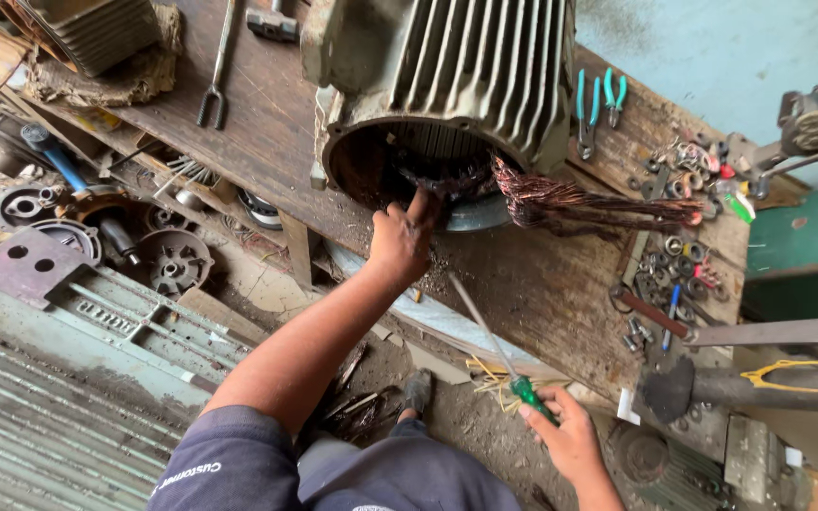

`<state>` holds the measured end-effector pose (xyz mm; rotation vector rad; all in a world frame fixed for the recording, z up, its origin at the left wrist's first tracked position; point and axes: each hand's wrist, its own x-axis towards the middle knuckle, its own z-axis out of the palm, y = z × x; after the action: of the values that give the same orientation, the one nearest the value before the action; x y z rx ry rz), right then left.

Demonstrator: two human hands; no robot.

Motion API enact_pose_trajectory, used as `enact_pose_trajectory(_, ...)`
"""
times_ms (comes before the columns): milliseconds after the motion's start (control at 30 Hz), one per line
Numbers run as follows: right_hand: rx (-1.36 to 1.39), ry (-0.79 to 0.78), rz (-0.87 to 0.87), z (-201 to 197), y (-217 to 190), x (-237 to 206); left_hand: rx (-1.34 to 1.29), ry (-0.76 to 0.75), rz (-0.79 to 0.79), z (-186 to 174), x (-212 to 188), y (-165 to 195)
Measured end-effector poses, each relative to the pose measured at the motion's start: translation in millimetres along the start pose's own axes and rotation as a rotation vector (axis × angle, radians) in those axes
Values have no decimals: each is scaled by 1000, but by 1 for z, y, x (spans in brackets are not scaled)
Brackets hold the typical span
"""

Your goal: The person pulls burnt copper windings out of an electric motor stator housing on a wooden workbench. They use a screwdriver and pliers to pry and grip the old coil wires, working them loose by hand and with tools until the copper bundle is extracted from the housing.

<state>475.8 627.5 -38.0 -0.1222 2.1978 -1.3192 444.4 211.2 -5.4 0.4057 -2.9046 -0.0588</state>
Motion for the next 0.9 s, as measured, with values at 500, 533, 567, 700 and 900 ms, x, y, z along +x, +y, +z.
enact_pose_trajectory(500,2,0,-118,11,-59,16,80,-189,186,-5,17,-39)
enact_pose_trajectory(533,-6,-2,-110,11,-60,18,137,-163,182,-2,15,-36)
enact_pose_trajectory(567,-13,-3,-97,11,-61,19,152,-112,158,1,14,-33)
enact_pose_trajectory(700,-59,33,-116,8,-59,19,118,-164,104,2,16,-25)
enact_pose_trajectory(900,-132,82,-207,1,-56,19,-42,-380,79,-14,21,-22)
